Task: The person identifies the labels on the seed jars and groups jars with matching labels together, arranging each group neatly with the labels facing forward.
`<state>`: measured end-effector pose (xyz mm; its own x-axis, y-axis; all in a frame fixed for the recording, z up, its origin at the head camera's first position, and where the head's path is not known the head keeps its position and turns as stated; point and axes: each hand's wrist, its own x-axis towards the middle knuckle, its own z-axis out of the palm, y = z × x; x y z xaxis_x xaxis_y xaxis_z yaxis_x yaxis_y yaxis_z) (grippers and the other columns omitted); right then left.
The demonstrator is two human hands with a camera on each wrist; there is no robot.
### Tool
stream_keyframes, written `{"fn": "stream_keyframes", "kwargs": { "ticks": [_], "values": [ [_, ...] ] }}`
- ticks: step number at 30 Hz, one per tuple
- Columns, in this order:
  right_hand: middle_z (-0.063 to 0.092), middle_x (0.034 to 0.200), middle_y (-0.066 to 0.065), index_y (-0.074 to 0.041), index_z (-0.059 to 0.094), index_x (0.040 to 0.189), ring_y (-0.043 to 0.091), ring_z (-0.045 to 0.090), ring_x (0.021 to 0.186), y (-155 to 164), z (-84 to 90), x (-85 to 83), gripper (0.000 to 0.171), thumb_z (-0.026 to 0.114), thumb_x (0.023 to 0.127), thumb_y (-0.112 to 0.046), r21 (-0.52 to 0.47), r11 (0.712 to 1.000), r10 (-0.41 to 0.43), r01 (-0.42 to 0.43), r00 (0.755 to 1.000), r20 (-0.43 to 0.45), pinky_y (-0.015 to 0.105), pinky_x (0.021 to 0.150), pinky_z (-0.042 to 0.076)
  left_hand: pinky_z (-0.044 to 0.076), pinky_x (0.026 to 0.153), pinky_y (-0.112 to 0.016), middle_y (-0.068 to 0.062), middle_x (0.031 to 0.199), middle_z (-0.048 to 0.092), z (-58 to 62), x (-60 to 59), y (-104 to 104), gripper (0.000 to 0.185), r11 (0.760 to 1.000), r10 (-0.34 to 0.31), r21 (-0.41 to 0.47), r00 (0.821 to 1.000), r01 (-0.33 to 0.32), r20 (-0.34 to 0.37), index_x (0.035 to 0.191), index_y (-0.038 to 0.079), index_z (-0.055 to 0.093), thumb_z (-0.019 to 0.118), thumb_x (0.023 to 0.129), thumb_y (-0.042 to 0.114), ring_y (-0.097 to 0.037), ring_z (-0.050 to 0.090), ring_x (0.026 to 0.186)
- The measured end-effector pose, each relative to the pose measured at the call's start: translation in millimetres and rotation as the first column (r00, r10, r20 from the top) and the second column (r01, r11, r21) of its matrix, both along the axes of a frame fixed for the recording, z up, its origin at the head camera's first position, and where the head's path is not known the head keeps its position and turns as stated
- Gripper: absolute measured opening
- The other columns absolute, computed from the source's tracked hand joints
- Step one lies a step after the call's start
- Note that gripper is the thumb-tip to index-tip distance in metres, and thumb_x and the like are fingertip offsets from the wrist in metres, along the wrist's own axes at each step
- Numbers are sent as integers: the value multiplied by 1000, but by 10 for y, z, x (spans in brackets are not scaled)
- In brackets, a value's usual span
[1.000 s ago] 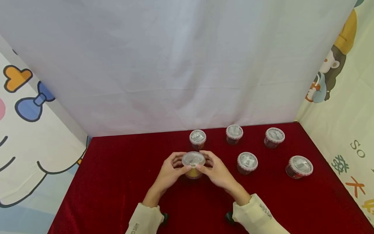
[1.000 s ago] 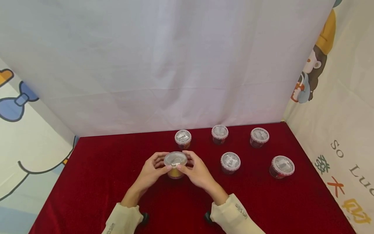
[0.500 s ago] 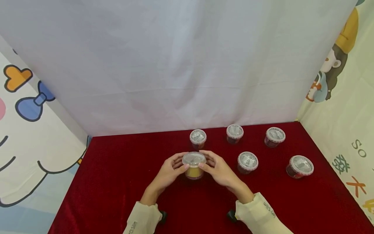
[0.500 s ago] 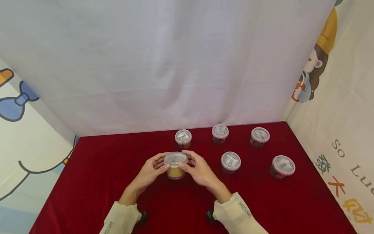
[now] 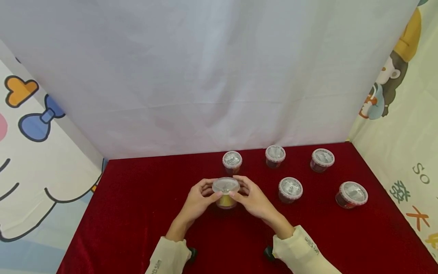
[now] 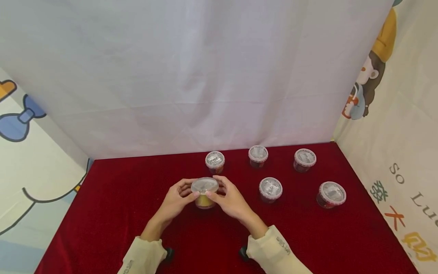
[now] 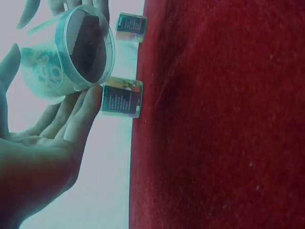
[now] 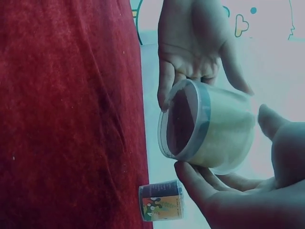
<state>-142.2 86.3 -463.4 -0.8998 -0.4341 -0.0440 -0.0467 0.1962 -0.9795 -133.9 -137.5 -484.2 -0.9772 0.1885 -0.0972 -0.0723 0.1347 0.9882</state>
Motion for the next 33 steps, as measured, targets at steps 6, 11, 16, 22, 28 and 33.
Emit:
{"fn": "stream_keyframes", "kwargs": {
  "ticks": [6, 11, 16, 22, 28, 33],
  "values": [
    [53, 150, 30, 7, 41, 156, 45, 54, 139, 34, -20, -11, 57, 63, 108, -14, 9, 1000, 5, -5, 1000, -1, 49, 107, 53, 55, 101, -40, -19, 139, 65, 6, 12, 3, 49, 999, -35, -10, 999, 35, 10, 144, 1, 55, 73, 102, 18, -33, 63, 127],
    [52, 151, 31, 9, 39, 156, 44, 56, 137, 90, -27, -36, 56, 61, 109, -13, -3, 999, 37, -37, 999, -6, 50, 107, 53, 50, 112, -48, -22, 149, 58, 2, 9, -25, 54, 993, -110, 39, 994, 109, 10, 152, 0, 47, 68, 106, 19, -38, 55, 140],
    [51, 153, 30, 8, 38, 157, 43, 55, 137, 95, -33, -39, 56, 59, 110, -14, 5, 999, 44, -44, 999, 2, 50, 109, 51, 52, 109, -41, -24, 151, 57, 5, -2, -23, 61, 990, -122, 74, 993, 122, 0, 157, -2, 43, 68, 105, 20, -38, 54, 141],
    [54, 149, 29, 7, 41, 155, 43, 56, 136, 46, -37, -14, 54, 61, 109, -13, -13, 1000, -3, 3, 1000, 20, 49, 109, 51, 56, 99, -31, -23, 143, 62, 1, -8, 5, 53, 998, -39, 59, 999, 39, -7, 150, 0, 53, 72, 102, 14, -34, 62, 130],
    [54, 149, 29, 7, 40, 155, 42, 57, 135, 2, -51, 3, 56, 62, 108, -13, -20, 1000, -14, 15, 999, 33, 46, 105, 54, 57, 93, -30, -20, 134, 68, 22, 18, 41, 48, 999, 34, 15, 999, -34, -7, 142, -1, 59, 76, 99, 13, -29, 68, 117],
    [55, 148, 30, 8, 41, 155, 44, 57, 136, 10, -45, -8, 55, 62, 108, -12, -14, 1000, -19, 19, 999, 31, 48, 106, 54, 57, 96, -35, -20, 136, 66, 61, 21, 30, 51, 1000, 0, 16, 1000, 0, 10, 144, 1, 56, 75, 100, 18, -30, 66, 121]
  ]
}}
